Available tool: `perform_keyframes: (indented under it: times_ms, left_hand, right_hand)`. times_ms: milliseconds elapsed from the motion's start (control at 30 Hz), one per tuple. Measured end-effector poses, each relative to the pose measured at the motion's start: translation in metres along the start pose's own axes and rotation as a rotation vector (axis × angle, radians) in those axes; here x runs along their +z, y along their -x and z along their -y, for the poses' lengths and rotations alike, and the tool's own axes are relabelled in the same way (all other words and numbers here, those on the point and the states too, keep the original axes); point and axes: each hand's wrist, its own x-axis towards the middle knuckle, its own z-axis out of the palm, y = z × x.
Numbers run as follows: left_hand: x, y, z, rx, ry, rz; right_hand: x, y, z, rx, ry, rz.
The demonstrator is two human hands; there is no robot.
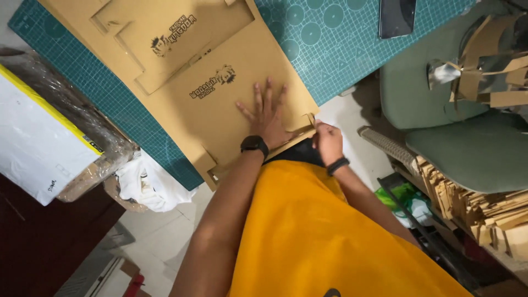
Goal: Manually separating pre-cut cardboard shapes from larger sheets by punching them out.
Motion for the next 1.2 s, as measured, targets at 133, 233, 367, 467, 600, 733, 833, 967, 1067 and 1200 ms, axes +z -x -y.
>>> perform_keyframes:
  times_ms: [133, 233, 367, 467, 600, 733, 833, 967, 1067, 1200]
  left_hand:
    - [0.008, -0.005, -0.005, -0.059, 0.009, -0.041]
    - [0.006, -0.002, -0.009, -0.114, -0.027, -0.057]
    - [-0.002, 0.005, -0.013, -0.14, -0.094, -0.044]
    - [0.003, 0.012, -0.008, -0.083, -0.012, -0.22]
    - [0.003, 0.014, 0.0, -0.052, 0.063, -0.098]
    - [0.01, 0.01, 0.002, -0.028, 0.097, -0.127]
    - [0.01, 0.007, 0.008, 0.006, 0.222, -0.137]
    - [-0.01, 0.022, 0.01, -0.134, 0.42, -0.225]
    - [-0.006, 0.017, 0.012, -0.22, 0.352, -0.176]
    - [-0.001, 0.015, 0.015, -0.233, 0.33, -0.132]
  right_hand:
    - [-0.014, -0.014, 0.036, 0.137, 0.255, 0.273]
    - [0.0, -0.024, 0.027, 0.006, 0.736, 0.221]
    - [0.011, 0.026, 0.055, -0.174, 0.95, 0.084]
    - [0.016, 0.045, 0.055, -0.369, 0.959, 0.036]
    - [0.0, 0.037, 0.058, -0.312, 0.943, 0.026]
    - [-0.017, 0.019, 0.08, -0.293, 0.95, 0.152]
    - [-0.01, 0.003, 0.095, -0.363, 0.778, 0.137]
    - [0.001, -0.023, 0.1, -0.091, 0.633, 0.183]
    - [0.001, -0.056, 0.089, -0.119, 0.755, 0.259]
    - [0.012, -0.021, 0.114, -0.161, 0.922, 0.27]
